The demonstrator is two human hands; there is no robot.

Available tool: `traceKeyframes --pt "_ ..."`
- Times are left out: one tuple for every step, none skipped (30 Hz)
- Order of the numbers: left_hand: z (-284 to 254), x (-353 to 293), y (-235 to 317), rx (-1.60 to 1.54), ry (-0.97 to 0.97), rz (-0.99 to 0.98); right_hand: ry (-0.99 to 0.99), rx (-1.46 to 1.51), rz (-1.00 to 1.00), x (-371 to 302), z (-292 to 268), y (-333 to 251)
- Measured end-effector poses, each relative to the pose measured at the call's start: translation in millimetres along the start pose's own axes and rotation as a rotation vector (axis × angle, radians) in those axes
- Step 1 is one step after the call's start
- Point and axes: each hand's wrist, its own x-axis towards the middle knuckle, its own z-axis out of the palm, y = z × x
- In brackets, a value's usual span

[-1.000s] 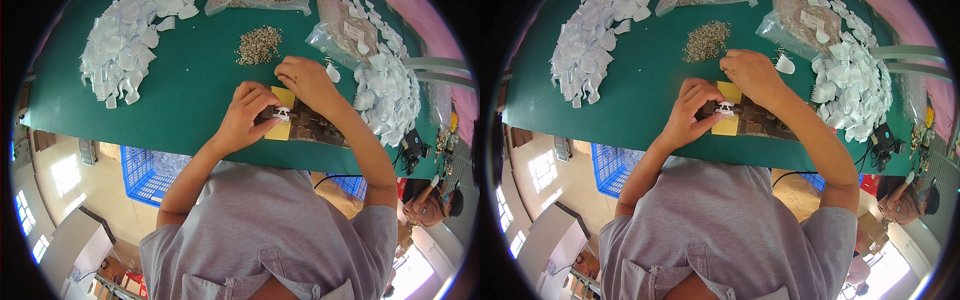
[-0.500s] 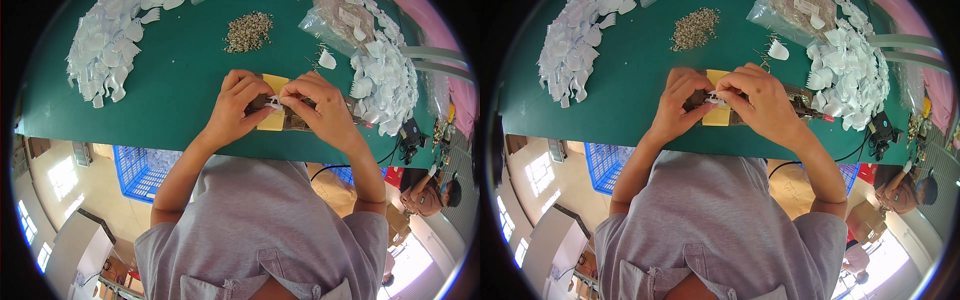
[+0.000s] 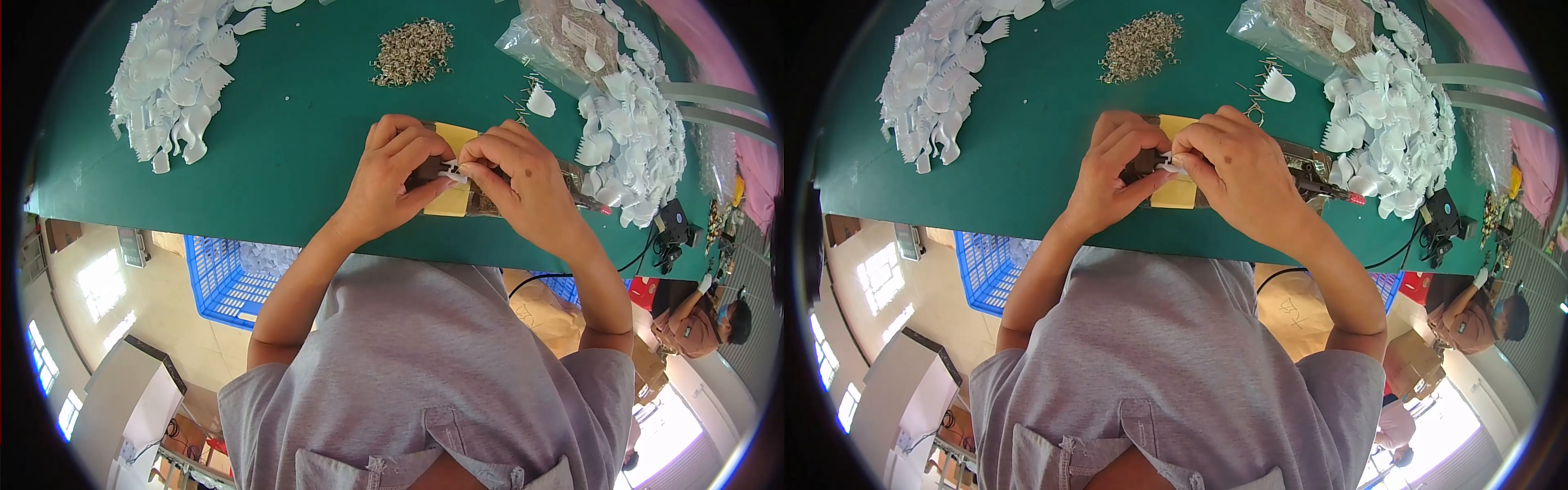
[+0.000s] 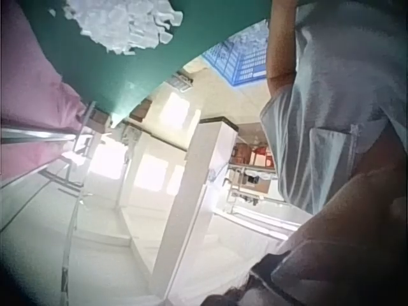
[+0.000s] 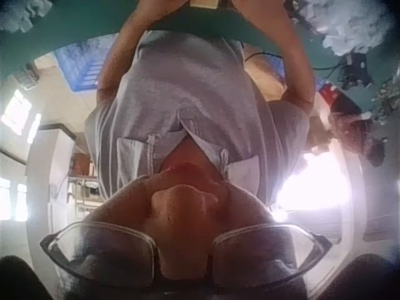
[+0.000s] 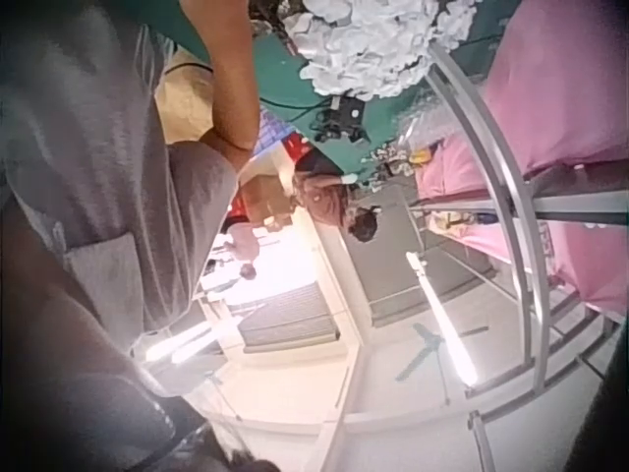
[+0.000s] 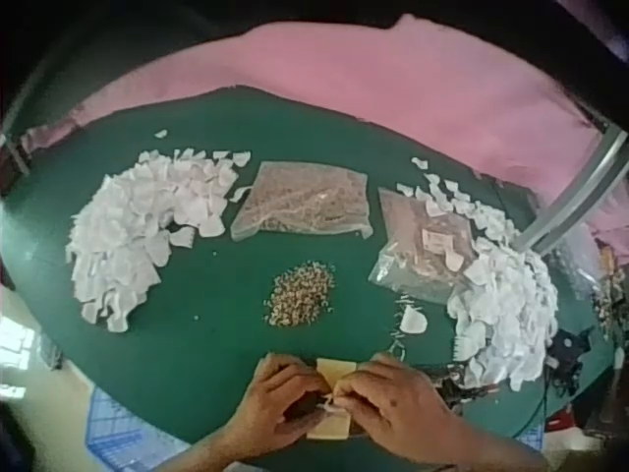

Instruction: Assembling small plastic toy components by inserting metal pins and using a manual press.

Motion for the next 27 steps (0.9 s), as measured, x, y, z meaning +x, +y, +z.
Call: traceKeyframes --pt "0.2 -0.4 -0.2 -0.002 0.003 -0.002 -0.017 -0.005 0.002 0.8 -0.9 -0.6" --pt "-0.6 -0.1 0.1 -0.003 0.003 -0.003 -0.017 -0.005 0.003 1.8 -1.7 -1.0" --pt "-2.2 1.0 0.9 0.015 0.000 0.019 -0.041 -0.009 0.014 3.3 -3.0 -1.2" --pt "-3.1 1.5 1.4 0.034 -0.003 0.041 -0.065 -0.012 0.025 4.1 -3.6 -1.3" --pt "-2.6 0.8 1.3 0.034 -0.002 0.040 -0.066 -0.012 0.024 4.1 -3.6 -1.5" --pt "-1.7 -0.1 0.7 0.013 -0.004 0.014 -0.064 -0.019 0.028 4.0 -3.4 -2.0" --pt "-1.1 -0.7 0.4 -0.009 -0.007 -0.013 -0.063 -0.027 0.031 4.0 -3.2 -2.5" --pt "-1.1 -0.7 0.5 -0.009 -0.006 -0.014 -0.064 -0.027 0.031 4.1 -2.7 -2.8" --pt "-1.1 -0.4 0.6 -0.009 -0.003 -0.008 -0.048 -0.040 0.012 4.1 -2.1 -3.1" --pt "-1.0 -0.3 0.5 -0.010 0.000 -0.003 -0.032 -0.054 -0.007 4.0 -1.1 -3.5" --pt "-0.8 -0.4 -0.1 -0.011 0.000 -0.004 -0.033 -0.055 -0.007 3.5 0.8 -4.8" --pt "-0.6 -1.0 -0.6 0.000 0.002 0.000 0.019 -0.041 0.015 2.2 3.9 -6.9" --pt "-0.5 -1.3 -1.0 0.011 0.003 0.004 0.071 -0.029 0.038 0.7 7.4 -8.8" --pt "-0.1 -1.2 -1.3 0.011 0.005 0.002 0.068 -0.029 0.037 -2.4 13.0 -9.4" --pt "0.8 -0.2 -1.7 0.012 0.003 0.007 0.155 -0.034 0.027 -6.2 19.3 -8.9" --pt "1.7 0.8 -1.9 0.014 0.001 0.013 0.242 -0.039 0.016 -7.7 22.1 -8.4" --pt "2.6 1.7 -1.9 0.013 0.003 0.014 0.241 -0.041 0.015 -7.0 20.9 -8.6" --pt "3.1 1.2 -2.0 0.007 0.010 0.019 0.218 -0.008 0.054 -6.6 20.0 -9.7" --pt "3.3 1.0 -1.9 0.001 0.017 0.026 0.195 0.023 0.094 -6.0 18.3 -11.2" --pt "2.2 2.4 -1.8 0.001 0.016 0.029 0.198 0.022 0.094 -1.7 13.4 -13.1" --pt "1.0 3.5 -0.9 0.008 0.020 0.046 0.085 0.086 0.181 4.5 6.6 -14.5" --pt "-0.5 4.3 0.2 0.016 0.023 0.065 -0.027 0.150 0.265 9.7 2.1 -13.7" --pt "-1.3 3.7 1.5 0.016 0.022 0.072 -0.020 0.146 0.265 14.1 0.3 -9.7" --pt "-0.8 6.5 2.1 0.001 0.002 0.054 -0.087 0.189 0.270 19.8 -4.6 -4.0" --pt "-0.6 8.9 2.6 -0.014 -0.017 0.037 -0.152 0.231 0.274 21.9 -9.5 -1.4" --pt "-1.2 9.0 1.9 -0.020 -0.019 0.056 -0.160 0.245 0.299 21.7 -8.0 -2.1" --pt "-1.4 6.7 -0.7 -0.010 -0.042 0.036 -0.157 0.250 0.299 21.1 -5.3 -2.2"
